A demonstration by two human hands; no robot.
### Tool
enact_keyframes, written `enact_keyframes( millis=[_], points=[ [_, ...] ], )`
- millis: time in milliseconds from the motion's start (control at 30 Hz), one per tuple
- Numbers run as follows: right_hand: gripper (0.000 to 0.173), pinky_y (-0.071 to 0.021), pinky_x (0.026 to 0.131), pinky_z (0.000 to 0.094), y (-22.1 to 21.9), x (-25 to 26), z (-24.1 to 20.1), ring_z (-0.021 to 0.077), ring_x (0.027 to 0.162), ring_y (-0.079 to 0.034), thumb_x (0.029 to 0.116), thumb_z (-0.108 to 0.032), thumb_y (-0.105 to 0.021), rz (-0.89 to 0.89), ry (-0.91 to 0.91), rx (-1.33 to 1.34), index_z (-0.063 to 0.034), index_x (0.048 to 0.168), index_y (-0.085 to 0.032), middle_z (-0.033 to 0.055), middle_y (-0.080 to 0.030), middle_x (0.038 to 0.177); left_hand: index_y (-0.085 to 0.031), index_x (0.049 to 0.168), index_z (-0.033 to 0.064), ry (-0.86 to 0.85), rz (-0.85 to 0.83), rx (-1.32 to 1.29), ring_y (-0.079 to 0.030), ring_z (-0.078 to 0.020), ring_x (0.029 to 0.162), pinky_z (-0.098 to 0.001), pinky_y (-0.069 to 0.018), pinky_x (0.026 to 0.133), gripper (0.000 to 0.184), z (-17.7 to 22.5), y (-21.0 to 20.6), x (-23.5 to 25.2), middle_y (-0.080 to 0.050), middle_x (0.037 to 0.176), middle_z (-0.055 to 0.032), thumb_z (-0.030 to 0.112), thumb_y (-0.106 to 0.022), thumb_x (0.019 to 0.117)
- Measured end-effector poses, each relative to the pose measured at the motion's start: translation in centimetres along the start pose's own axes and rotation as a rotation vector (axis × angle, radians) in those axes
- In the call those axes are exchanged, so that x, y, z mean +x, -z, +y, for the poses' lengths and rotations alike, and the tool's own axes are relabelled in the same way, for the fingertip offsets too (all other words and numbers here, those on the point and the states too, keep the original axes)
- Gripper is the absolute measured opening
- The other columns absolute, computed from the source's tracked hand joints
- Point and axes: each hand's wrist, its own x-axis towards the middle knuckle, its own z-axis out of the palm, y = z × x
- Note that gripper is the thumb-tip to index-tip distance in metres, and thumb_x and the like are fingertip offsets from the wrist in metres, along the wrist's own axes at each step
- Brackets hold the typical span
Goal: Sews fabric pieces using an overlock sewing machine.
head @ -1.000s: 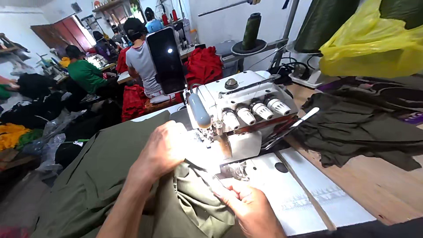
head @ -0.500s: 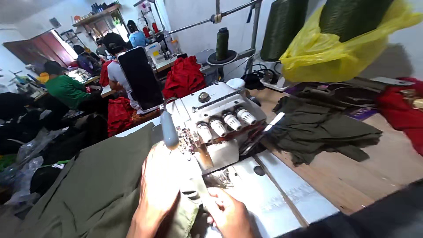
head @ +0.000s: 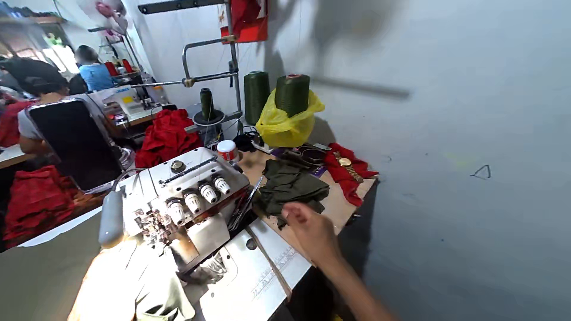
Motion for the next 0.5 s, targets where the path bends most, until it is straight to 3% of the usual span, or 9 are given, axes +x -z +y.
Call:
enact_keyframes(
  millis=[67, 100, 167, 233, 300, 367, 433, 500],
  points=[
    [0.033, -0.0563, 0.092, 0.0527, 1.1, 3.6, 1.4, 0.0288, 0.105, -0.07, 0.0993, -0.027, -0.067, 0.093, 0.045, -0.18, -0.0074, 0.125, -0.071, 0.0123, -0.072, 0.117, -0.054, 0.139, -0.0089, 0.217, -0.215, 0.2, -0.048, -0.0306, 0.141, -0.0417, -0.0325, 0.12, 0.048, 5.1, 1.5, 1.0, -0.055, 0.145, -0.0244, 0.019, -0.055, 0.1005],
    [0.034, -0.0524, 0.097, 0.0555, 1.3, 5.2, 2.0, 0.0318, 0.115, -0.065, 0.0971, -0.027, -0.07, 0.1, 0.092, -0.253, -0.0084, 0.125, -0.072, 0.0127, -0.07, 0.125, -0.053, 0.14, -0.0091, 0.218, -0.269, 0.273, -0.047, -0.0294, 0.14, -0.0402, -0.0342, 0.12, 0.047, 6.3, 1.8, 1.3, -0.055, 0.145, -0.0236, 0.017, -0.053, 0.1013],
    [0.033, -0.049, 0.103, 0.0569, 1.0, 8.0, 3.1, 0.0329, 0.125, -0.059, 0.0937, -0.029, -0.074, 0.064, 0.224, -0.388, -0.0127, 0.122, -0.074, 0.0091, -0.067, 0.131, -0.062, 0.13, -0.0086, -0.037, -0.141, 0.268, -0.054, -0.0392, 0.135, -0.0493, -0.0409, 0.113, 0.043, 3.4, 1.3, 0.3, -0.06, 0.137, -0.029, 0.018, -0.059, 0.0959],
    [0.03, -0.047, 0.104, 0.0562, 0.4, 9.8, 2.9, 0.0332, 0.123, -0.06, 0.094, -0.029, -0.074, 0.007, 0.229, -0.454, -0.0112, 0.118, -0.076, 0.0085, -0.069, 0.128, -0.06, 0.137, -0.0027, -0.049, -0.117, 0.15, -0.048, -0.037, 0.141, -0.0501, -0.0362, 0.118, 0.046, 2.1, 1.2, 0.2, -0.054, 0.147, -0.0252, 0.016, -0.063, 0.0951],
    [0.026, -0.0456, 0.105, 0.0556, 0.4, 10.7, 1.6, 0.035, 0.121, -0.061, 0.0977, -0.025, -0.069, -0.064, 0.092, -0.474, -0.0078, 0.115, -0.076, 0.0121, -0.071, 0.123, -0.059, 0.14, 0.0036, -0.037, -0.093, 0.15, -0.047, -0.0327, 0.143, -0.0491, -0.0355, 0.118, 0.048, 0.0, 0.6, -0.1, -0.053, 0.149, -0.0204, 0.021, -0.062, 0.0957],
    [0.019, -0.0506, 0.096, 0.0596, 0.7, 11.6, 0.7, 0.0378, 0.11, -0.067, 0.0981, -0.021, -0.069, -0.091, -0.045, -0.444, -0.0085, 0.109, -0.077, 0.016, -0.074, 0.11, -0.057, 0.142, 0.0081, -0.064, -0.053, 0.15, -0.046, -0.0295, 0.143, -0.0456, -0.0346, 0.119, 0.049, -2.0, 0.0, -0.4, -0.052, 0.15, -0.0164, 0.032, -0.055, 0.0994],
    [0.014, -0.052, 0.087, 0.0629, 1.4, 12.5, 0.6, 0.038, 0.101, -0.069, 0.0957, -0.021, -0.073, -0.083, -0.15, -0.337, -0.0123, 0.104, -0.079, 0.0155, -0.075, 0.102, -0.059, 0.139, 0.0027, -0.078, 0.004, 0.08, -0.048, -0.0306, 0.141, -0.0425, -0.0359, 0.118, 0.049, -1.2, 0.0, -0.2, -0.056, 0.146, -0.019, 0.031, -0.056, 0.099],
    [0.018, -0.0506, 0.089, 0.0639, 2.3, 12.8, 0.4, 0.0378, 0.102, -0.069, 0.0972, -0.023, -0.072, 0.028, -0.161, -0.188, -0.01, 0.107, -0.078, 0.0161, -0.074, 0.105, -0.061, 0.137, 0.0027, -0.068, 0.001, 0.086, -0.05, -0.0302, 0.139, -0.043, -0.0367, 0.118, 0.046, -0.4, 0.2, 0.1, -0.058, 0.144, -0.0182, 0.029, -0.056, 0.0998]
  ],
)
